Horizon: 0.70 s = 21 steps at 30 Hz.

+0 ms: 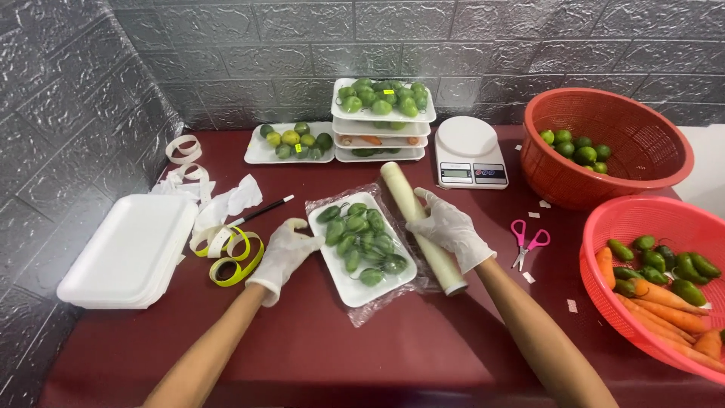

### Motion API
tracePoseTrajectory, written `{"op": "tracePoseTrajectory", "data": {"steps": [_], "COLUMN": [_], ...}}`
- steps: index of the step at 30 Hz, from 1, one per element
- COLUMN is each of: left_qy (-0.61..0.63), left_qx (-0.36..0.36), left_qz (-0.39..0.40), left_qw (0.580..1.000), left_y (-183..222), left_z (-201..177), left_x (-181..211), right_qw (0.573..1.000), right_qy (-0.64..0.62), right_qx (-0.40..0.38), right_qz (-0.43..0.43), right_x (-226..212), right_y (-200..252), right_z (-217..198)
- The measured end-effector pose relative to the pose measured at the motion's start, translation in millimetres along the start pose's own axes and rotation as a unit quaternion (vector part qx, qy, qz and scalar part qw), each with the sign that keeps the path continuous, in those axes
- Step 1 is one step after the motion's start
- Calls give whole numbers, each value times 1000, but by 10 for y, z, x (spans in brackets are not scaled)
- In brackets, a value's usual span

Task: Arranging green peppers on a foam tray and wrapping them with plastic cling film for packaging.

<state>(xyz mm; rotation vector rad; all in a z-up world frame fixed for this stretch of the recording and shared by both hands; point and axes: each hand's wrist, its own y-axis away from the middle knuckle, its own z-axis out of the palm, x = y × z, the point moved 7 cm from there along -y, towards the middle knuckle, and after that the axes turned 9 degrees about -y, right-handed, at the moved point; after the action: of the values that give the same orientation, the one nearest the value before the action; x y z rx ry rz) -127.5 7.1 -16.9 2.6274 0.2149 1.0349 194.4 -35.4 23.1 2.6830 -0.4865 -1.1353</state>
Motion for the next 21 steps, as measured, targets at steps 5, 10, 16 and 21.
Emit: {"op": "tracePoseTrajectory", "data": {"steps": [5,10,16,21], "left_qy": [9,-41,-198,-243], "left_qx": [6,3,38,133], "left_qz": [-30,-43,46,370], "left_qw": [999,998,978,887], "left_y": [613,902,903,183], "left_z": [-72,-108,-294,108], "left_x": [36,72,484,960], "right_qw": [999,998,998,997], "right_qy": [6,26,15,8], "right_qx": [-6,-27,-22,33], "right_qz": [-40,-40,-63,-71], "right_x": [-132,-198,-76,133], "right_y": [-188,-275,-229,-56], "right_z": [53,134,80,-280]}}
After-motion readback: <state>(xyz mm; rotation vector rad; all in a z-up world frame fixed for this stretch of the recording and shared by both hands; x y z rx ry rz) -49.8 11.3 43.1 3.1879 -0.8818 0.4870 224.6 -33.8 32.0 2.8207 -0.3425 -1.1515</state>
